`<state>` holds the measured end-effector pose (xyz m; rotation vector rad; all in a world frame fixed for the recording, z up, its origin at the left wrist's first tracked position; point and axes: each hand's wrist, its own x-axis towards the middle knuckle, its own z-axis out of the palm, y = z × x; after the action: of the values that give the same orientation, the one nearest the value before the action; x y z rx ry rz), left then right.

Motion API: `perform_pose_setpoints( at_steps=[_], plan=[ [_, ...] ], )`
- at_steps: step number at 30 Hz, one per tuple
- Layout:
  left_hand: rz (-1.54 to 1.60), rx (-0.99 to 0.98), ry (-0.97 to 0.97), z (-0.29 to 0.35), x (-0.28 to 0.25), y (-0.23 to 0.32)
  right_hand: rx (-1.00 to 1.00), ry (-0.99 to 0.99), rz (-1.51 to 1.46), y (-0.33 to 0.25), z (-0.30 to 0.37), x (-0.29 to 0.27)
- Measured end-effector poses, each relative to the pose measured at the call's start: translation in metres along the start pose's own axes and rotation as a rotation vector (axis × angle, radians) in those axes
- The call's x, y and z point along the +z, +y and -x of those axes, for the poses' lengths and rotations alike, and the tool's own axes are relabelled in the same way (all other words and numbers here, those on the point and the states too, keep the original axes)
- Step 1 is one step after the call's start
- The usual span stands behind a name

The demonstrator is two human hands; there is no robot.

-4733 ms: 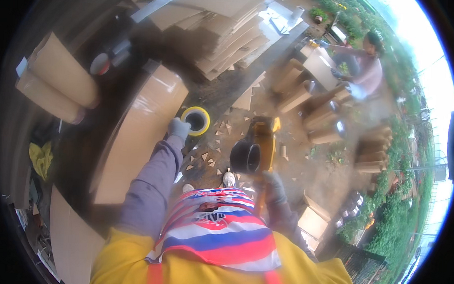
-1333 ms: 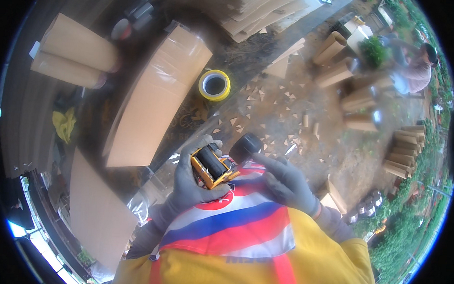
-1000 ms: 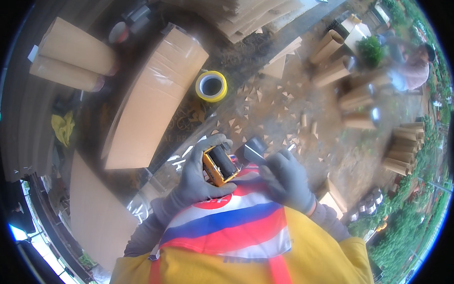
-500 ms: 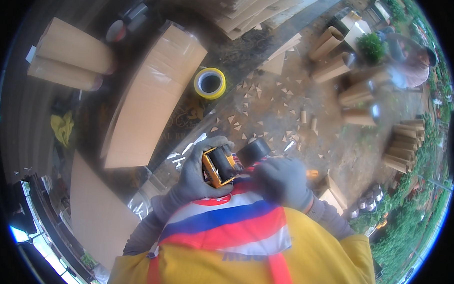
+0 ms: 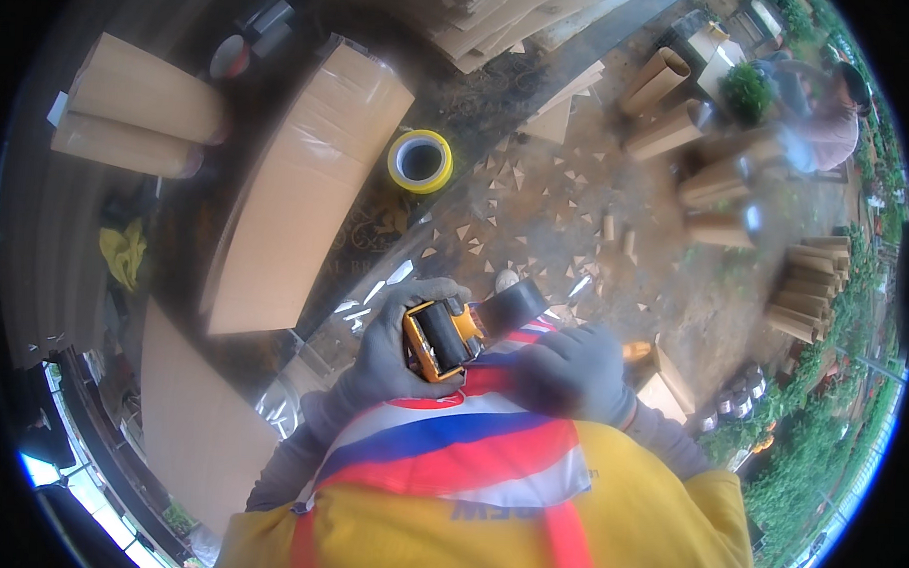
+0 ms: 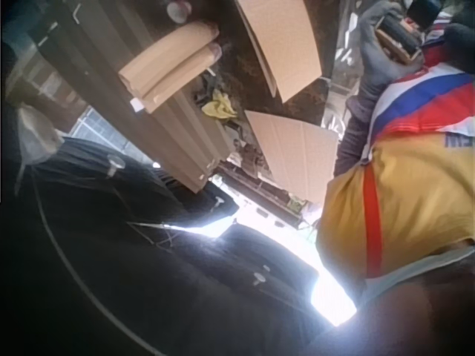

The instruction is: The person tapes cardboard boxes closed using a handheld tape dispenser, then places shipping labels on the sealed boxes. They repeat this process for multiple boxes, stacking the finished packages on the ground.

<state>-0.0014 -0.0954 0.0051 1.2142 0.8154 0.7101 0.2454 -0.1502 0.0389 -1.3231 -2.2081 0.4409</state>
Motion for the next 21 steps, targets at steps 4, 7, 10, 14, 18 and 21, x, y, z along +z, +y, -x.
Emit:
perform_pose_setpoints(
  at_steps=[4, 7, 10, 14, 18, 21],
  plan=[
    [-0.057, 0.054, -0.023, -0.001, 0.0, -0.002, 0.128, 0.056, 0.009, -0.002, 0.0, 0.002],
    [-0.145, 0.131, -0.026, -0.002, 0.001, -0.008, 0.076, -0.011, 0.05, -0.002, 0.001, 0.0],
    [-0.147, 0.162, -0.042, -0.003, 0.0, -0.01, 0.015, 0.016, 0.089, -0.002, 0.003, -0.004],
    [-0.142, 0.04, -0.051, -0.004, -0.002, -0.004, 0.06, 0.03, 0.147, -0.002, 0.001, -0.005],
    [0.021, -0.094, -0.024, -0.005, 0.0, 0.003, 0.116, 0.095, 0.124, -0.004, -0.004, 0.0],
    [-0.121, -0.035, -0.041, -0.003, 0.002, 0.004, 0.312, -0.04, 0.127, -0.007, -0.004, 0.003]
  ],
)
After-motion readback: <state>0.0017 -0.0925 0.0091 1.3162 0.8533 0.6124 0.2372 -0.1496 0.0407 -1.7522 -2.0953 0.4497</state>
